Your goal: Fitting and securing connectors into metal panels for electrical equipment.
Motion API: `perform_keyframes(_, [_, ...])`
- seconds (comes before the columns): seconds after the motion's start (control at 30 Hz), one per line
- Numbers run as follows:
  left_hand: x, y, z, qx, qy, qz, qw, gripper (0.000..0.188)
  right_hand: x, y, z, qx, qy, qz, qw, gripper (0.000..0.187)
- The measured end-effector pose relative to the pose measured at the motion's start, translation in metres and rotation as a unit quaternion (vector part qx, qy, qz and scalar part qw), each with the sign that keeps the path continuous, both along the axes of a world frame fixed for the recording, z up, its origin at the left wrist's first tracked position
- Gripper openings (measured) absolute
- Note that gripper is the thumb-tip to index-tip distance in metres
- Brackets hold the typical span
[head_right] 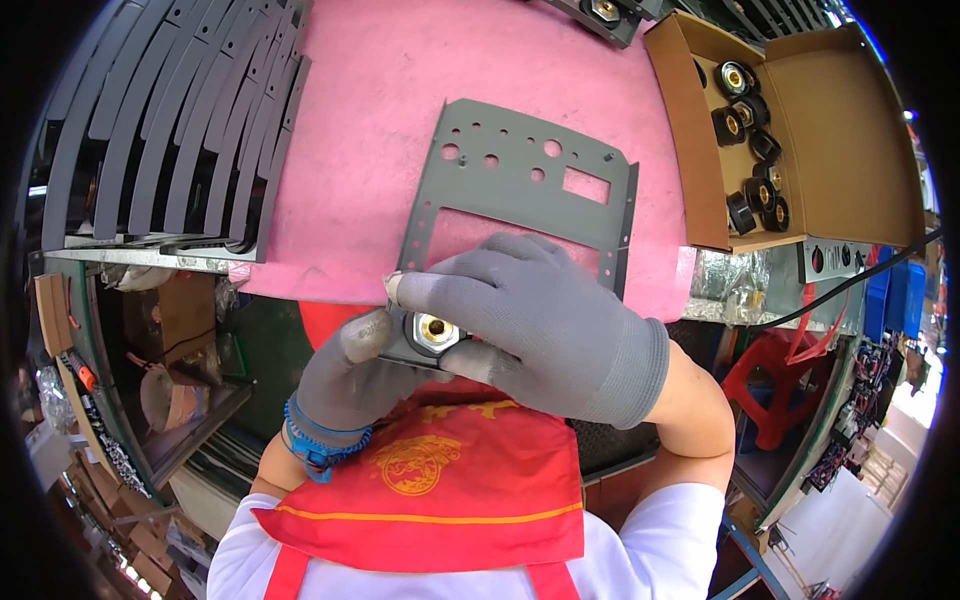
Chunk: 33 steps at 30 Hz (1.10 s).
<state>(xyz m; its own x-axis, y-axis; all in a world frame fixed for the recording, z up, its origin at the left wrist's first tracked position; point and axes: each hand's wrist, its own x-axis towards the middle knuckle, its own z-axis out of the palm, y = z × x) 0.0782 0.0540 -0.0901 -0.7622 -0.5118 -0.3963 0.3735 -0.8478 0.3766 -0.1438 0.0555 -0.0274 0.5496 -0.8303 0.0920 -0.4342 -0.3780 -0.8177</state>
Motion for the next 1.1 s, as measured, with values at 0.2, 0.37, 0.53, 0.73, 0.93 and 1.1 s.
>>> perform_keyframes(0.2, [-0.002, 0.002, 0.000, -0.016, 0.006, -0.028, 0.999, 0.048, 0.001, -0.002, 0.002, -0.032, 0.006, -0.014, 0.999, 0.054])
perform_keyframes(0.37, [-0.002, 0.000, 0.006, 0.014, 0.003, -0.043, 0.999, 0.047, 0.004, -0.003, 0.021, -0.063, 0.052, 0.055, 0.995, 0.052])
perform_keyframes(0.53, [-0.001, -0.001, 0.007, -0.007, -0.020, -0.026, 0.999, 0.045, 0.006, 0.003, 0.029, -0.011, 0.049, -0.076, 0.996, 0.049])
perform_keyframes(0.73, [-0.002, -0.003, 0.013, 0.025, -0.005, -0.033, 0.999, 0.044, 0.013, 0.006, 0.024, 0.018, 0.137, -0.101, 0.985, 0.047])
perform_keyframes(0.93, [-0.004, -0.026, 0.046, -0.167, -0.168, 0.038, 0.971, 0.028, -0.007, 0.003, 0.023, -0.113, 0.120, -0.092, 0.982, 0.068])
perform_keyframes(1.1, [-0.035, -0.087, 0.041, -0.319, -0.086, 0.093, 0.939, 0.031, -0.031, -0.051, 0.028, -0.229, 0.269, -0.198, 0.914, 0.083])
